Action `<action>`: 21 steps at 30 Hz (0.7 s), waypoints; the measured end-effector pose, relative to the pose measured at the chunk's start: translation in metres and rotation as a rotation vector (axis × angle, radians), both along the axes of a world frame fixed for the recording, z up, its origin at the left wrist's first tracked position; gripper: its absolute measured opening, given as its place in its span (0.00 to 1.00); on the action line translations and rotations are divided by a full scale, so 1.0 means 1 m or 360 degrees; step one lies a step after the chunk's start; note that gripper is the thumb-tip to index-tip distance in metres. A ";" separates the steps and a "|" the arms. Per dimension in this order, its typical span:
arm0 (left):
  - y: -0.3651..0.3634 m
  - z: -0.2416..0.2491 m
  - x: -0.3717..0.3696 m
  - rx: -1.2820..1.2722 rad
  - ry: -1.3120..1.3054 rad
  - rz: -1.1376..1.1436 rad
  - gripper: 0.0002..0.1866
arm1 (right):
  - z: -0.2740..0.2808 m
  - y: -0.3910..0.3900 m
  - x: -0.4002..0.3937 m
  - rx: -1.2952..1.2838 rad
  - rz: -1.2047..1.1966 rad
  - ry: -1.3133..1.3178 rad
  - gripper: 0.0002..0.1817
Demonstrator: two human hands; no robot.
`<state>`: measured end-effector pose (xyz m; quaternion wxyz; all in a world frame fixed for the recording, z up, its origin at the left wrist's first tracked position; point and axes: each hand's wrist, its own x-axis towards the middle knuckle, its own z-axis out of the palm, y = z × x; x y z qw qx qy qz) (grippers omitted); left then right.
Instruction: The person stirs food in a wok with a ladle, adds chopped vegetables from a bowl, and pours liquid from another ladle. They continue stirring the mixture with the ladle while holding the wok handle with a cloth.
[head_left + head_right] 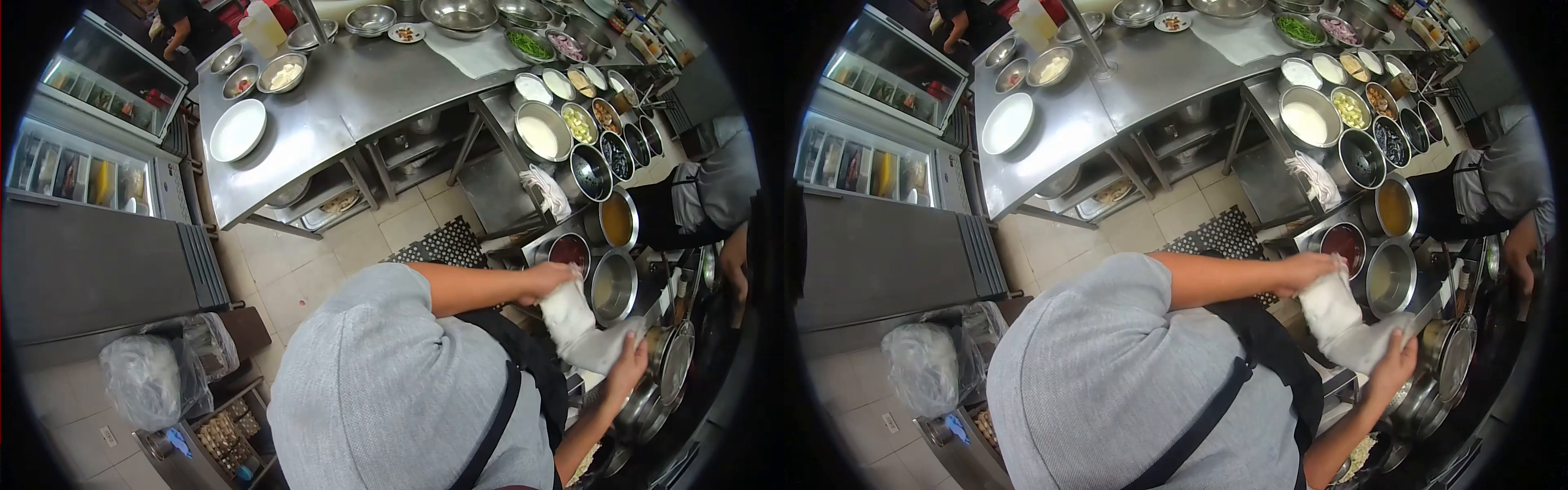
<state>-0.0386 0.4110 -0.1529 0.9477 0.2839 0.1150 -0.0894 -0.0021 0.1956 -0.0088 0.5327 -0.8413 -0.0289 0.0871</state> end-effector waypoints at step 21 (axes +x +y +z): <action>0.014 0.020 -0.018 -0.0526 -0.0084 -0.0858 0.56 | 0.016 -0.074 -0.057 0.0294 -0.0488 -0.0321 0.10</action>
